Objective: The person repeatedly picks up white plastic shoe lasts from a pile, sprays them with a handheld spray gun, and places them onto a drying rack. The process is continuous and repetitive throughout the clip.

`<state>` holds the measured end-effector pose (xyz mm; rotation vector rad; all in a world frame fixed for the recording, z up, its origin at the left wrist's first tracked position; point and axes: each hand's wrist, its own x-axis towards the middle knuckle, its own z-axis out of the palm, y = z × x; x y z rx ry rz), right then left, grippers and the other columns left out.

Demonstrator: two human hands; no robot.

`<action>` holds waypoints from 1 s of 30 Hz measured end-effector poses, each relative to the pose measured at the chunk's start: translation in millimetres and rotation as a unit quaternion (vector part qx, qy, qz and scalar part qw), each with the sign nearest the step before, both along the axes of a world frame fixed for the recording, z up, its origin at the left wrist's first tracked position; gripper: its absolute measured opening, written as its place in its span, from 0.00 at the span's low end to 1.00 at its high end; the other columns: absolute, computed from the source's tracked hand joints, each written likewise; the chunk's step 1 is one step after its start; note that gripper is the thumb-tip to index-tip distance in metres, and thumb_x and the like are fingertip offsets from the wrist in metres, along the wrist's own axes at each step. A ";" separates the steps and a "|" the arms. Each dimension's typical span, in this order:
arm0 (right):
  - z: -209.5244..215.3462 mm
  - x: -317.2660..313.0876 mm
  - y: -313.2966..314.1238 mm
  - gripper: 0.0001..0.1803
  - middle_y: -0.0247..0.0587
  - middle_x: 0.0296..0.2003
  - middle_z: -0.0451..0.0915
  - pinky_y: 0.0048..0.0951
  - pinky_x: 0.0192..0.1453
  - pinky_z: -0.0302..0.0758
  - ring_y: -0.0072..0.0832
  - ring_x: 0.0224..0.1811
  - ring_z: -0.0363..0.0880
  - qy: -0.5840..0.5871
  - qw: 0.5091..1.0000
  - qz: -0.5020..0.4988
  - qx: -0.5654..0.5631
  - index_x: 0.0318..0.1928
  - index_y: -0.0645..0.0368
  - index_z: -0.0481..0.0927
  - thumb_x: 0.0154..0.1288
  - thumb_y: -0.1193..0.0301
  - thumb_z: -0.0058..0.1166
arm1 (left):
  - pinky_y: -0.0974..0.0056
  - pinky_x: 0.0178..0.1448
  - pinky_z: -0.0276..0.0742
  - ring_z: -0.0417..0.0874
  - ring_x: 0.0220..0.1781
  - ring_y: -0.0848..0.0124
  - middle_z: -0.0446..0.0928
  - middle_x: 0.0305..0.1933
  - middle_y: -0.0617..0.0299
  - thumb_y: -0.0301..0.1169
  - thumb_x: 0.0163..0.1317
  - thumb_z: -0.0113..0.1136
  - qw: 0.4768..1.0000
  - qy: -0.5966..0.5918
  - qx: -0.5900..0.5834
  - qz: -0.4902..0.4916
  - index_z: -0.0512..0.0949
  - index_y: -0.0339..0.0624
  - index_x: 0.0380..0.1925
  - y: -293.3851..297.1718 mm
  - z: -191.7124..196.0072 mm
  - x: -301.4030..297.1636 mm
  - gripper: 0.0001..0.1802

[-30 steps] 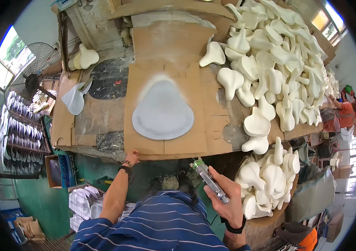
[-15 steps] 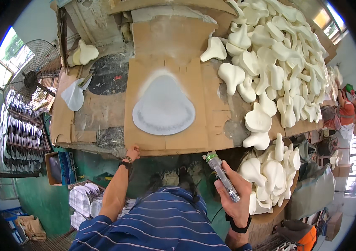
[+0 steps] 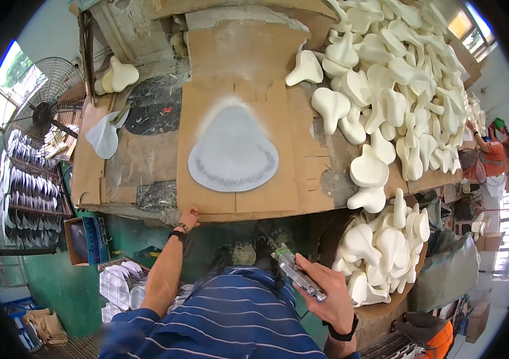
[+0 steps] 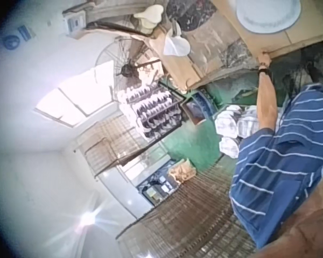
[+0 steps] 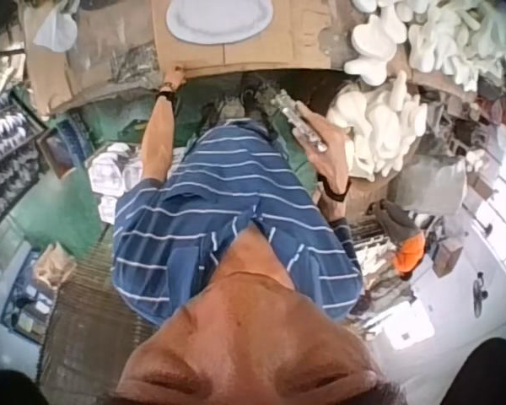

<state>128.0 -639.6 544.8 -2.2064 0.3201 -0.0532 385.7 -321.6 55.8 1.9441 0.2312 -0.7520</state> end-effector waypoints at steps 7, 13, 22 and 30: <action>-10.3 7.2 -4.2 0.28 0.49 0.34 0.83 0.27 0.36 0.74 0.32 0.28 0.79 -0.043 0.992 -0.120 -0.008 0.58 0.65 0.79 0.52 0.81 0.64 | 0.60 0.34 0.84 0.79 0.38 0.69 0.71 0.38 0.66 0.17 0.57 0.54 0.999 0.036 -0.030 -0.002 0.72 0.50 0.43 6.9 -4.5 5.7 0.17; -6.9 -9.3 -10.2 0.29 0.50 0.32 0.83 0.28 0.37 0.75 0.34 0.28 0.80 -0.007 0.998 -0.051 -0.021 0.58 0.64 0.79 0.51 0.81 0.66 | 0.60 0.32 0.82 0.81 0.35 0.65 0.74 0.39 0.60 0.23 0.60 0.47 0.999 0.023 -0.031 0.015 0.75 0.44 0.43 -0.4 4.5 0.9 0.13; -4.5 9.8 -1.8 0.30 0.49 0.36 0.84 0.27 0.40 0.76 0.34 0.32 0.81 -0.042 0.997 -0.064 -0.023 0.60 0.62 0.77 0.53 0.81 0.65 | 0.57 0.33 0.83 0.82 0.36 0.63 0.75 0.41 0.57 0.26 0.63 0.46 1.000 0.015 -0.008 -0.014 0.74 0.44 0.47 6.2 0.5 2.9 0.13; -1.8 12.7 1.8 0.31 0.48 0.35 0.83 0.27 0.39 0.75 0.35 0.32 0.81 -0.044 0.997 -0.069 -0.013 0.60 0.62 0.78 0.51 0.83 0.64 | 0.58 0.37 0.83 0.79 0.39 0.67 0.71 0.39 0.64 0.17 0.59 0.50 0.998 0.062 -0.018 -0.002 0.73 0.50 0.44 4.2 6.4 5.7 0.16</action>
